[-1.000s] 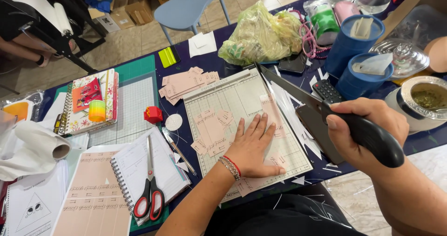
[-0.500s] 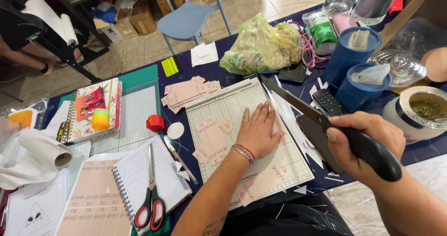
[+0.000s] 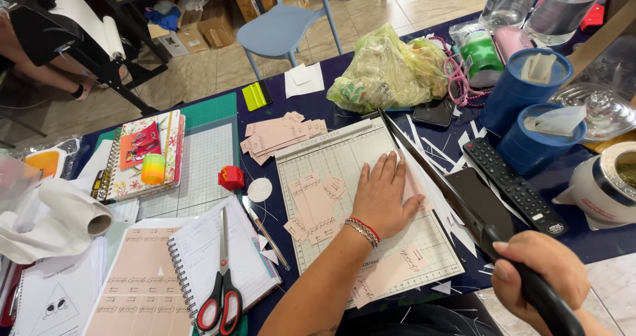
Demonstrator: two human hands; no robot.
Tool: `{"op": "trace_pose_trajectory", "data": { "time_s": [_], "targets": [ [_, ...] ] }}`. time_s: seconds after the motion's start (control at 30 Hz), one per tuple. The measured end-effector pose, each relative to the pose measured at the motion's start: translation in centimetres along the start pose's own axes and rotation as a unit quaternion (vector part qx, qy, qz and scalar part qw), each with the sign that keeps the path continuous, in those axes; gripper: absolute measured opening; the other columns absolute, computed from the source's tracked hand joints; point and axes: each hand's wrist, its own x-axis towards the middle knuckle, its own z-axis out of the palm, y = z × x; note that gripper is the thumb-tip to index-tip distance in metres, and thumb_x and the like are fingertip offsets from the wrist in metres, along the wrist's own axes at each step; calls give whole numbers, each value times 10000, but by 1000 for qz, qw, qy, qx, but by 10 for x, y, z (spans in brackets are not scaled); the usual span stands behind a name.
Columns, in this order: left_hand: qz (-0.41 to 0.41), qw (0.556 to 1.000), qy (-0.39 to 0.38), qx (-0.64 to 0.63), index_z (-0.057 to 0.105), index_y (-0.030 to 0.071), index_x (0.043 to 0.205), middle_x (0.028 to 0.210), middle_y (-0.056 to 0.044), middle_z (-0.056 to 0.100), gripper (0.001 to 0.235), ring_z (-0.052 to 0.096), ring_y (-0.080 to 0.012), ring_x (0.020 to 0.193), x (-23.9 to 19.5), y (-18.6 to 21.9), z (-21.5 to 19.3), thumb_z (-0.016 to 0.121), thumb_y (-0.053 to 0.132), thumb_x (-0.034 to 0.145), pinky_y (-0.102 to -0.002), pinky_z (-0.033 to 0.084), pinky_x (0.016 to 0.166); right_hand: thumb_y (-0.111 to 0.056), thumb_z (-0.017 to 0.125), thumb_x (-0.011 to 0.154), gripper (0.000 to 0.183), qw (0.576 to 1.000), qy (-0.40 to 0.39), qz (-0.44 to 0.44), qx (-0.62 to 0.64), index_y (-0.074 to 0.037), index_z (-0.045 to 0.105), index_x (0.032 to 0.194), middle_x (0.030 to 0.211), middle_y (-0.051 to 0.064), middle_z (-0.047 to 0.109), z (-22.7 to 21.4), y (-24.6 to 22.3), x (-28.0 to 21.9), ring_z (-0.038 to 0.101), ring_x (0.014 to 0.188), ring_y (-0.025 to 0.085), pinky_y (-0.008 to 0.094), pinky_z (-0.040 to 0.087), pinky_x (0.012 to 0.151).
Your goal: Using a manual paper trimmer to cut printed sheets into smaller cards
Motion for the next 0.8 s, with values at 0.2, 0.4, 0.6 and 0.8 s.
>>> {"op": "trace_pose_trajectory", "data": {
  "time_s": [0.2,0.4,0.6,0.8],
  "targets": [
    [8,1000,29,3,324,30,1568,1667,-190,251,826,183,-336,1553,1,-1,3,283,611,981,-571,107,1228,-219,540,934,271,999,41,-24,22,40,609,903,683,155,610,12,9,-27,558,541,284,367,507,575],
    [2,1000,27,9,320,43,1570,1677,-179,229,816,158,-326,1562,0,0,4,294,610,983,-563,89,1234,-244,563,926,276,998,54,-9,36,27,611,931,726,128,626,18,11,-51,558,568,271,363,510,592],
    [0,1000,24,3,304,41,1577,1681,-177,217,824,146,-323,1564,-1,0,3,270,612,985,-563,85,1233,-234,559,945,257,995,81,50,24,13,625,929,783,129,653,23,-6,-57,565,629,289,385,512,666],
    [4,999,38,3,301,42,1580,1676,-188,232,811,167,-336,1558,0,-1,8,285,593,986,-567,95,1232,-228,572,953,242,988,83,127,8,-10,659,898,804,139,659,21,-14,-67,629,762,301,389,529,818]
  ]
}}
